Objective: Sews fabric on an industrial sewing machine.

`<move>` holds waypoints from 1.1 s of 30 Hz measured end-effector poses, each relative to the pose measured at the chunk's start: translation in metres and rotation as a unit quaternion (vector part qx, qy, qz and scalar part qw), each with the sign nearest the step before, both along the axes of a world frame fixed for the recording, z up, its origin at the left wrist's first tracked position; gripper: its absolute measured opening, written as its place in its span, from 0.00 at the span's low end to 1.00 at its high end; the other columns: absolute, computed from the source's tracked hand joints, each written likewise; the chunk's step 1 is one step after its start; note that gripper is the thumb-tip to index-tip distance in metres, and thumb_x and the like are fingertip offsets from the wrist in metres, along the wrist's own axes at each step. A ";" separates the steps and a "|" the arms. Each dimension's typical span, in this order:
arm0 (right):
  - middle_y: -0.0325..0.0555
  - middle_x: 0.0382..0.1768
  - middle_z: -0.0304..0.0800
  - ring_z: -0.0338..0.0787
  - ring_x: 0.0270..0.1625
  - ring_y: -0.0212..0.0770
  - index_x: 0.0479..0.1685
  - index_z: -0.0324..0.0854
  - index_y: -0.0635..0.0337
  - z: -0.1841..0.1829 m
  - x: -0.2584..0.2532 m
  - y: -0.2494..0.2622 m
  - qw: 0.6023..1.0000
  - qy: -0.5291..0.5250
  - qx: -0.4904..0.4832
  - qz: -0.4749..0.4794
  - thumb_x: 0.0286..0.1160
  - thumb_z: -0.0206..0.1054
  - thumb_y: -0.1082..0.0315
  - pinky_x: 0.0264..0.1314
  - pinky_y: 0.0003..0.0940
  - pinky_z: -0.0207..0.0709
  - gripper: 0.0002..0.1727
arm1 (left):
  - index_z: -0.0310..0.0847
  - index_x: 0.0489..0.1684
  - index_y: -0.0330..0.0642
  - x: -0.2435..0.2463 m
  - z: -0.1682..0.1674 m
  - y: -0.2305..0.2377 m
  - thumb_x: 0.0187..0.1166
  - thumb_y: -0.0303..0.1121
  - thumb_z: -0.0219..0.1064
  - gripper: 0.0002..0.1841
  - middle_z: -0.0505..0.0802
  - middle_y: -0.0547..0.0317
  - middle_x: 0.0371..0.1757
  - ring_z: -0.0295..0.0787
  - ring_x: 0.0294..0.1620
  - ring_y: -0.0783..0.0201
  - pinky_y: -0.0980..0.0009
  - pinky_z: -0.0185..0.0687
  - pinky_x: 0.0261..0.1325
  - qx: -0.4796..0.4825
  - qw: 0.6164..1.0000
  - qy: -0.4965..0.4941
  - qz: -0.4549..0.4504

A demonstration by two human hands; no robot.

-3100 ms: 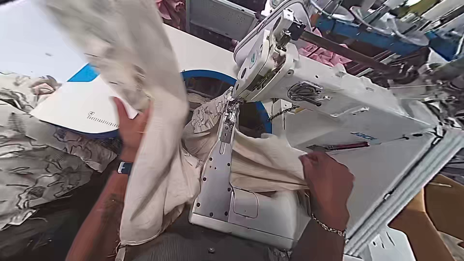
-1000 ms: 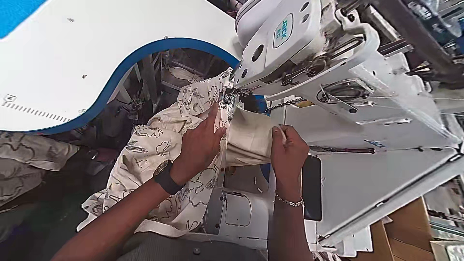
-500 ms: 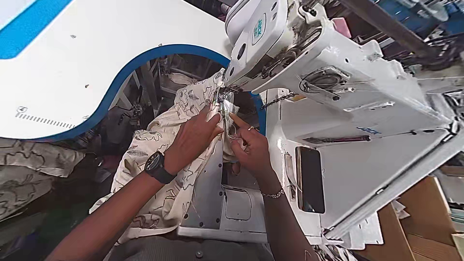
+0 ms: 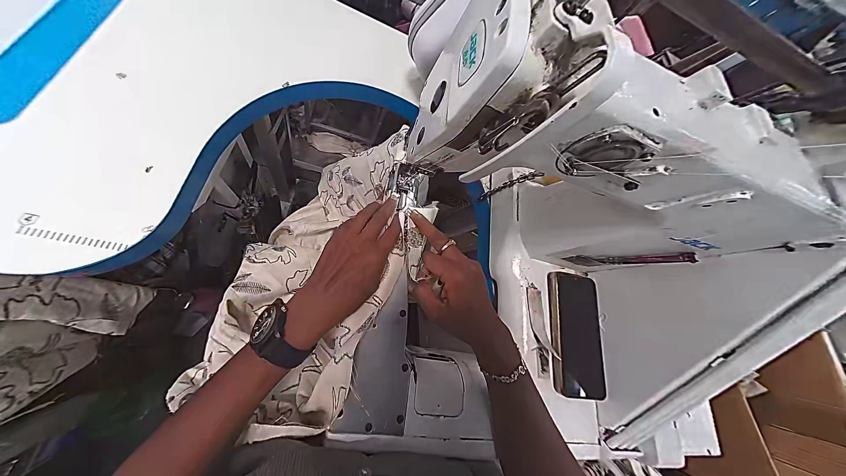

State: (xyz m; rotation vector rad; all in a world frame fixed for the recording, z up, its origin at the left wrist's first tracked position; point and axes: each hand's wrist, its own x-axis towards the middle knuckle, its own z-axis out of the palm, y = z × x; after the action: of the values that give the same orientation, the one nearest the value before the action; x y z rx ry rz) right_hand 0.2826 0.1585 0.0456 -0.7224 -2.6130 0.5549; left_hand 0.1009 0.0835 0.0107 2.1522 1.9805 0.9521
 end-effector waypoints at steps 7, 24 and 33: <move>0.59 0.73 0.85 0.87 0.30 0.35 0.17 0.74 0.59 0.000 0.000 0.001 1.000 0.019 -0.009 0.005 0.63 0.63 0.64 0.26 0.30 0.72 0.11 | 0.85 0.62 0.33 0.005 -0.001 0.005 0.81 0.26 0.60 0.16 0.85 0.35 0.73 0.86 0.71 0.40 0.50 0.84 0.66 0.025 0.999 0.003 0.027; 0.52 0.68 0.89 0.76 0.31 0.09 0.19 0.83 0.61 -0.009 -0.028 0.005 0.961 0.166 -0.213 -0.067 0.59 0.77 0.67 0.30 0.08 0.68 0.10 | 0.84 0.62 0.40 0.010 -0.002 0.008 0.78 0.20 0.60 0.16 0.83 0.33 0.75 0.82 0.75 0.39 0.56 0.87 0.63 0.022 0.994 -0.110 0.003; 0.59 0.69 0.86 0.77 0.27 0.14 0.30 0.85 0.65 -0.008 -0.040 -0.004 0.976 0.133 -0.142 -0.096 0.64 0.70 0.69 0.27 0.10 0.69 0.07 | 0.83 0.62 0.35 0.012 -0.004 0.020 0.82 0.22 0.58 0.15 0.82 0.33 0.76 0.80 0.78 0.40 0.55 0.84 0.69 0.025 0.986 -0.164 0.026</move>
State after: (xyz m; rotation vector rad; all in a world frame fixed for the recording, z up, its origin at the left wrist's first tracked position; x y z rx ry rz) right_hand 0.2428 0.1548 0.0377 -0.9065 -2.2130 0.9088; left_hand 0.1133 0.1039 0.0072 1.8279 1.8774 1.2816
